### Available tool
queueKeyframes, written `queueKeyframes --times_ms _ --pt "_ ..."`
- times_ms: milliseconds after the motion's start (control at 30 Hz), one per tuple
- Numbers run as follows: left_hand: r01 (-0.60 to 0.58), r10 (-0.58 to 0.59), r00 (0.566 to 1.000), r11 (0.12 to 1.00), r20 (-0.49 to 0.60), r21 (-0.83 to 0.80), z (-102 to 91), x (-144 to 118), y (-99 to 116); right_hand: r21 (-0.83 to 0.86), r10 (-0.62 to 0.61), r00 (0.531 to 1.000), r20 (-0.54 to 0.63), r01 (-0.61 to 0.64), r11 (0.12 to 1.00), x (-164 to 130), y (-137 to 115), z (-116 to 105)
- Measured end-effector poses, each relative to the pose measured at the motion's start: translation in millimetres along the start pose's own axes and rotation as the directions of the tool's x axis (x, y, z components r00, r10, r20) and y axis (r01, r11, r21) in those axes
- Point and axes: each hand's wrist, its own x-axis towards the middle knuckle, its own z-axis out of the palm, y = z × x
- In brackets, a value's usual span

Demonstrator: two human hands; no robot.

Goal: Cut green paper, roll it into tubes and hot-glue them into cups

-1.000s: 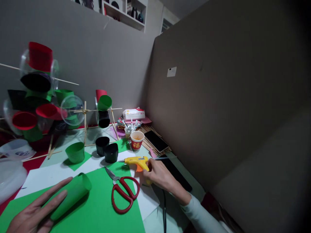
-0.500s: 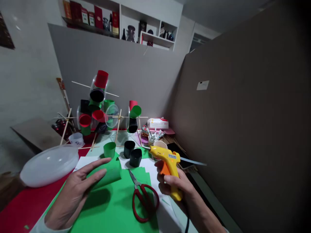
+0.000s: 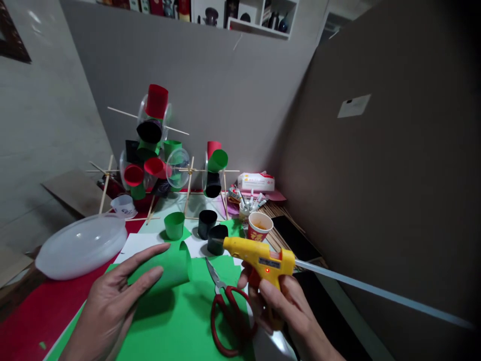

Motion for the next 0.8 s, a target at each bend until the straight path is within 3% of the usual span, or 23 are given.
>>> queueKeyframes --times_ms 233,367,800 --pt "0.121 -0.121 0.993 0.992 -0.005 -0.046 6.5 -7 -1 -0.046 0.153 0.986 0.064 -0.151 0.988 -11 -10 9" --pt "0.093 -0.093 0.996 0.996 -0.006 0.009 5.8 -8 -5 -0.086 0.204 0.977 0.065 -0.199 0.976 -14 -13 13" --pt "0.037 -0.032 0.999 0.986 -0.033 0.163 2.3 -9 -11 -0.076 0.212 0.977 0.017 -0.21 0.975 -17 -8 11"
